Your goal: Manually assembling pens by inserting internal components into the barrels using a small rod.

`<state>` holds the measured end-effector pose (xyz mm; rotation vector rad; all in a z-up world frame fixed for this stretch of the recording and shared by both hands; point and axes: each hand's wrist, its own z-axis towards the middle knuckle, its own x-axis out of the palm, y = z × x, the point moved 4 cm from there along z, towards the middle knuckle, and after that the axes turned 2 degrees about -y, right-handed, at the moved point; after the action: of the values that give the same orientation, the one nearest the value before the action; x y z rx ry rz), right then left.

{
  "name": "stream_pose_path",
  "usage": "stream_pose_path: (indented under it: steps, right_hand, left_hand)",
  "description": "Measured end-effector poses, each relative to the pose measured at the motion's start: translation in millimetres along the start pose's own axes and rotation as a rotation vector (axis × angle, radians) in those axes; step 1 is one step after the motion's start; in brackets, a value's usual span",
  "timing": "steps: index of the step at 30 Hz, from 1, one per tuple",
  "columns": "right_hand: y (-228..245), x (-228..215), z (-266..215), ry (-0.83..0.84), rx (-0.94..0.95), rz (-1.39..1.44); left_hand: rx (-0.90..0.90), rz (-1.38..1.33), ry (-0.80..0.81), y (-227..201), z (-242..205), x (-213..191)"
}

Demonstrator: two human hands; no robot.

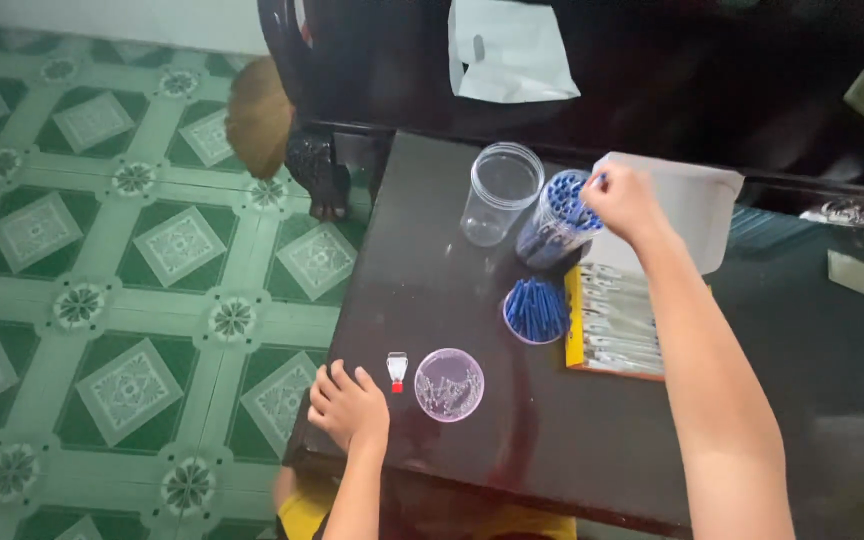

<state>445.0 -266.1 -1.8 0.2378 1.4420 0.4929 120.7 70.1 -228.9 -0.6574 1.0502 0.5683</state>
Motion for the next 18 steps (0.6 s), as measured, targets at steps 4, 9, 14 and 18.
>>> stream_pose_path:
  steps: [4, 9, 14, 18]
  right_hand:
    - [-5.0, 33.8, -6.6, 0.092, -0.009, -0.065]
    - [24.8, -4.8, -34.7, -0.019, -0.087, 0.080]
    - [0.6, 26.4, -20.9, -0.055, -0.092, 0.008]
    - [2.9, 27.1, -30.3, 0.019, 0.066, 0.023]
  left_hand:
    - [0.011, 0.016, 0.011, -1.0, 3.7, 0.3]
    - [-0.002, -0.007, 0.134, 0.0, 5.4, 1.8]
    - [0.001, 0.009, 0.099, 1.4, 3.2, 6.2]
    - [0.005, 0.037, 0.078, 0.9, 1.0, 4.2]
